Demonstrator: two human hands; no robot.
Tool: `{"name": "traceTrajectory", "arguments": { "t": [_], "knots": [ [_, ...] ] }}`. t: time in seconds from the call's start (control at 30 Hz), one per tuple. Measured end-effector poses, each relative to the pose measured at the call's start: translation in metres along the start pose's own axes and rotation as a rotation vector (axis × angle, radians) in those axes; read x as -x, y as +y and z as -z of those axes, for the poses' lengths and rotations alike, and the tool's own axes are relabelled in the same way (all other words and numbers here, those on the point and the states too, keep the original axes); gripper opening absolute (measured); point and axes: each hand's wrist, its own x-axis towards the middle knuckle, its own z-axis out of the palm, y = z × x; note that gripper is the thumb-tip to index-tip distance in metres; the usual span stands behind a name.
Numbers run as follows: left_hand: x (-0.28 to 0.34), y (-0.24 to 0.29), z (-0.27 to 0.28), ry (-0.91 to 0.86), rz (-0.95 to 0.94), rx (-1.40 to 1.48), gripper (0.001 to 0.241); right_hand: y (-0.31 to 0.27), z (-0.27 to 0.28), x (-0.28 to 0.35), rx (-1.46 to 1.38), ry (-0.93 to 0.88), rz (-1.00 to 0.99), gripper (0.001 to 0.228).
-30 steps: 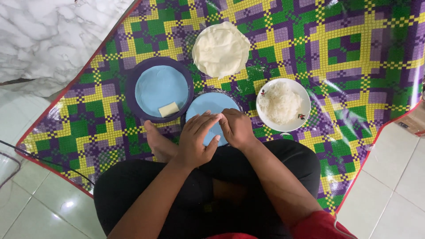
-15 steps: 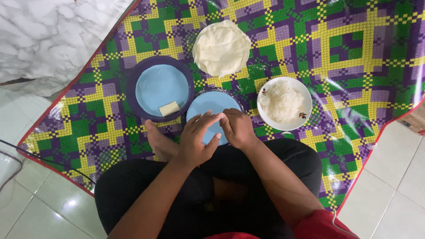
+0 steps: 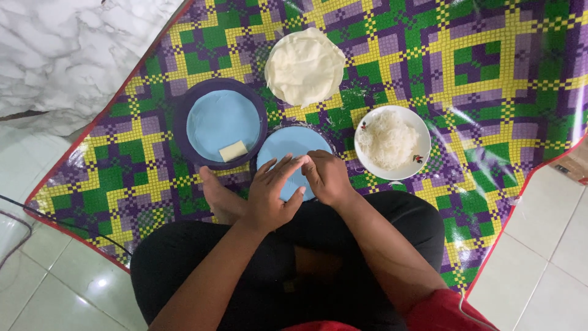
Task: Folding thin pastry sheets with filling into rectangular packets
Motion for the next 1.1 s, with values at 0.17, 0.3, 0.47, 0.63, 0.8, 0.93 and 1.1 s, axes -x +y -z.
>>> {"name": "traceTrajectory", "arguments": {
  "t": [0.17, 0.3, 0.47, 0.63, 0.8, 0.93, 1.1],
  "knots": [
    [0.0, 0.004, 0.001, -0.008, 0.006, 0.017, 0.049, -0.005, 0.002, 0.0, 0.004, -0.007, -0.031, 0.06],
    [0.003, -0.002, -0.002, 0.018, 0.02, -0.065, 0.05, 0.002, 0.001, 0.0, 0.049, -0.044, -0.074, 0.063],
    [0.0, 0.0, 0.0, 0.006, 0.052, -0.023, 0.043, 0.008, 0.003, 0.004, 0.083, -0.083, -0.122, 0.059],
    [0.0, 0.006, 0.001, -0.045, 0.087, -0.004, 0.044, 0.019, 0.01, 0.004, 0.116, -0.167, -0.242, 0.057],
    [0.014, -0.006, -0.013, -0.017, 0.172, -0.051, 0.043, -0.004, 0.043, -0.007, 0.011, -0.336, -0.315, 0.045],
    [0.017, -0.015, -0.014, 0.009, 0.273, -0.094, 0.045, 0.011, 0.052, -0.001, 0.06, -0.382, -0.32, 0.042],
    [0.018, -0.018, -0.014, -0.055, 0.483, 0.006, 0.049, 0.046, 0.033, 0.015, 0.153, -0.631, -0.462, 0.041]
  ]
}}
